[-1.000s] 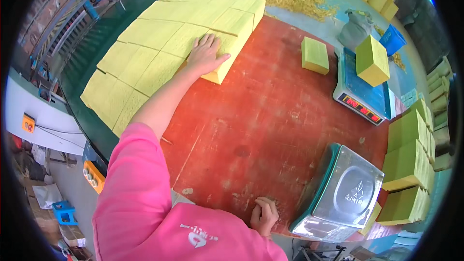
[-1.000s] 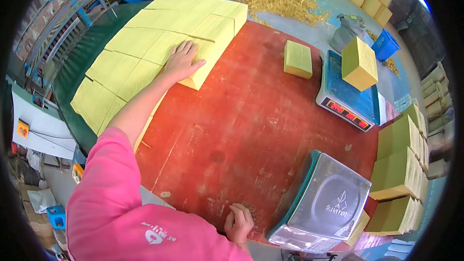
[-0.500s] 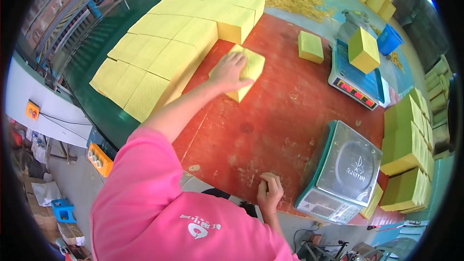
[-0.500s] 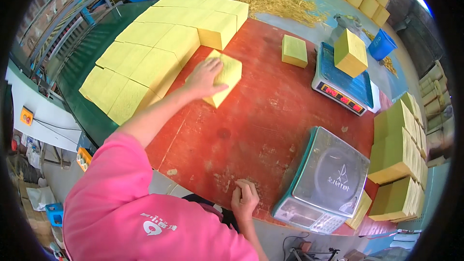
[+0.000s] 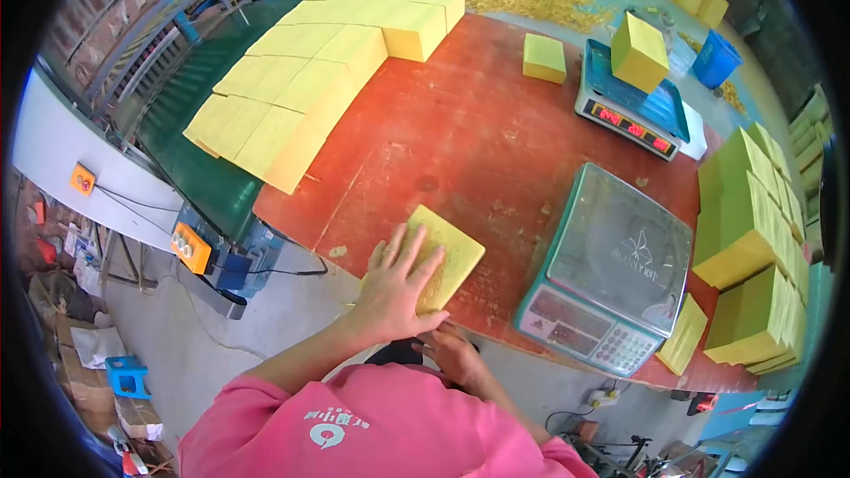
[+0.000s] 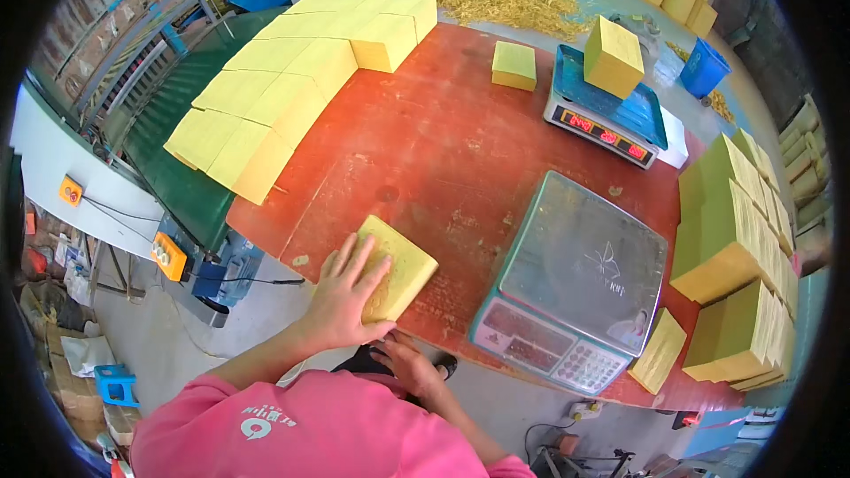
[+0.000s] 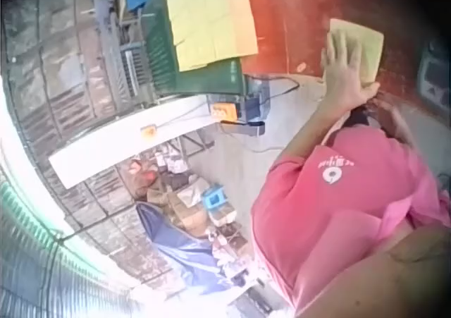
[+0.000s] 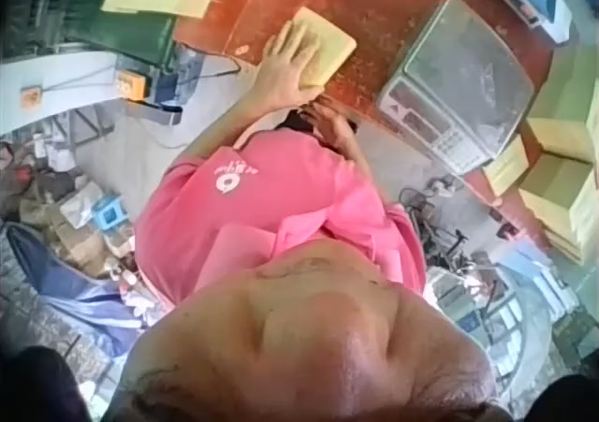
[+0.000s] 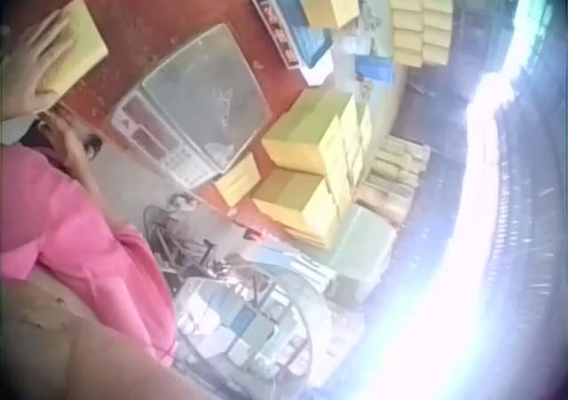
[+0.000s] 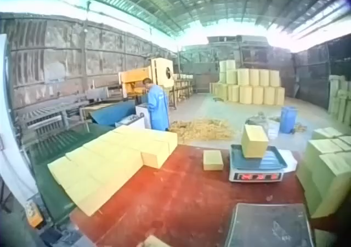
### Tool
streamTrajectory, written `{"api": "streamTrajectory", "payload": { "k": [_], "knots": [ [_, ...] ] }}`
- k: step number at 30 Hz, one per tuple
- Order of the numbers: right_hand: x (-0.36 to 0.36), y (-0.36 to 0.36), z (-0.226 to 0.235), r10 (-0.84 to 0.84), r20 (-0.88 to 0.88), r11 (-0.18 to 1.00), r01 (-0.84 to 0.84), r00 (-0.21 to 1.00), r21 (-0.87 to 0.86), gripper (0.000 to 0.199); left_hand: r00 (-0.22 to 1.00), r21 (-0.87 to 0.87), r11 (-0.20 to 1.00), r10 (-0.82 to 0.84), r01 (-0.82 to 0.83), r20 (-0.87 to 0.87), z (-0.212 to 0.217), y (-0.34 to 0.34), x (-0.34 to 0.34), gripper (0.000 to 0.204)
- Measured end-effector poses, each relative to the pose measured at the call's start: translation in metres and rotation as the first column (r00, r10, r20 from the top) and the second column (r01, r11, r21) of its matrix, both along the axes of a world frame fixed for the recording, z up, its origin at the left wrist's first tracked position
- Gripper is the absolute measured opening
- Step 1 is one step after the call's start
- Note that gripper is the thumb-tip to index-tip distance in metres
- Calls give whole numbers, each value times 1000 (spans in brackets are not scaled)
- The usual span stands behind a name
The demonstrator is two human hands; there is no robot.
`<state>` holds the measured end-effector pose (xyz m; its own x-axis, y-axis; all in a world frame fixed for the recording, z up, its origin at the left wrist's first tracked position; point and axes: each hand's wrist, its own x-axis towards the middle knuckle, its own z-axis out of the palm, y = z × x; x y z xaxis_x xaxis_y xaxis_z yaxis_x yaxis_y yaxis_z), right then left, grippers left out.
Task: The person is weighing and adjusting stacks of yellow paper on a digital scale in a factory setting.
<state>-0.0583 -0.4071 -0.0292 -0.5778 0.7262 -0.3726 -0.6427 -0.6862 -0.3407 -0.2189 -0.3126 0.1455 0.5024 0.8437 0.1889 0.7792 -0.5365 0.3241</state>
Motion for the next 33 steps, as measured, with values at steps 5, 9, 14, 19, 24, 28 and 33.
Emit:
{"api": "streamTrajectory", "payload": {
  "k": [5,9,14,19,24,28,33],
  "knots": [
    [2,-9,39,26,65,989,-35,998,143,64,976,46,976,211,-214,55,-16,-37,-4,87],
    [21,-14,70,-206,550,783,-201,809,589,57,906,-26,956,286,-293,312,-32,-59,-22,82],
    [63,-2,130,-640,535,395,-361,552,845,51,32,-626,753,634,201,773,-49,-72,7,55],
    [118,-6,213,-928,347,257,-442,135,859,61,-228,-349,740,555,575,800,1,-44,99,51],
    [182,23,263,-944,123,296,-620,-306,726,60,-143,-294,380,790,877,596,30,2,201,68],
    [231,57,266,-918,149,375,-681,-369,629,56,-77,-253,262,820,931,566,11,22,249,70],
    [249,64,268,-930,254,361,-793,-266,491,54,114,-187,-31,884,982,454,-9,10,227,67]
  ]
}}
